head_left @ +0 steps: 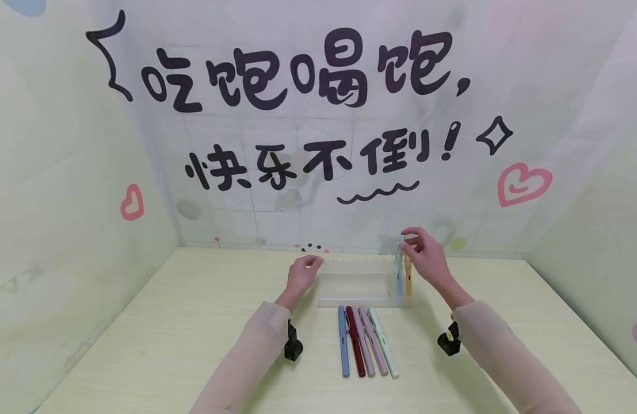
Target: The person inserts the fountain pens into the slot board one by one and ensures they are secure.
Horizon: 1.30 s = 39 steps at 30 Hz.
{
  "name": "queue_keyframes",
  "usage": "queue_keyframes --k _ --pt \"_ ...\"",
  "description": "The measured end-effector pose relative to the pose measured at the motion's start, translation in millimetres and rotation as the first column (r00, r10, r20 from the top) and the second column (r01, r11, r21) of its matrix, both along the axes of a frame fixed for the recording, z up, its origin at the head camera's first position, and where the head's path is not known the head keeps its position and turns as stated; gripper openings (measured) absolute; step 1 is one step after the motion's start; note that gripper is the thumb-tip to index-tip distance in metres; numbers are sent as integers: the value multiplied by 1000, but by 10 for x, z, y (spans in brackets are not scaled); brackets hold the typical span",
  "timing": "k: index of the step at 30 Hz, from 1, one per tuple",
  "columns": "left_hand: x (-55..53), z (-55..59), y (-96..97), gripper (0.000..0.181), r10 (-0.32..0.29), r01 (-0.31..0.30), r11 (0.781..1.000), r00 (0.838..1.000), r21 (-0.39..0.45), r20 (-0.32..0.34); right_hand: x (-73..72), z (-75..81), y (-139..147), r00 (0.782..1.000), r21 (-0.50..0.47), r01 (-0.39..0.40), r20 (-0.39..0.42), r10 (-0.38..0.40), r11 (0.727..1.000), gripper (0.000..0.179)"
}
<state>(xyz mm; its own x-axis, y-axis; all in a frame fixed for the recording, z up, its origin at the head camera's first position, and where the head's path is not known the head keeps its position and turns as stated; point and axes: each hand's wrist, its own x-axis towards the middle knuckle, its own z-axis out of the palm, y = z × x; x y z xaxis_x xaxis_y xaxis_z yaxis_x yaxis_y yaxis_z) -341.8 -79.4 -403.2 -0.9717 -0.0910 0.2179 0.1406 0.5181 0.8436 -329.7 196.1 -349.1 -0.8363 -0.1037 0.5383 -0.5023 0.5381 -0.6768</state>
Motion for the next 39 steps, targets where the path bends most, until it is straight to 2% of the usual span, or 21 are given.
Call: queue_keyframes --k 13,21,26,39 --pt "19 23 6 27 3 -3 1000 1000 -9 -2 -21 -128 -60 998 39 36 -57 -34 999 20" --pt "17 24 2 26 2 -2 1000 1000 -6 -5 -19 -191 -58 995 36 -25 -93 28 999 19" --pt "22 22 3 26 0 0 1000 1000 -6 -2 -3 -214 -62 995 40 -62 -73 65 997 19" --pt "12 13 10 26 0 0 1000 1000 -4 3 -15 -193 -65 997 50 -82 10 81 995 21"
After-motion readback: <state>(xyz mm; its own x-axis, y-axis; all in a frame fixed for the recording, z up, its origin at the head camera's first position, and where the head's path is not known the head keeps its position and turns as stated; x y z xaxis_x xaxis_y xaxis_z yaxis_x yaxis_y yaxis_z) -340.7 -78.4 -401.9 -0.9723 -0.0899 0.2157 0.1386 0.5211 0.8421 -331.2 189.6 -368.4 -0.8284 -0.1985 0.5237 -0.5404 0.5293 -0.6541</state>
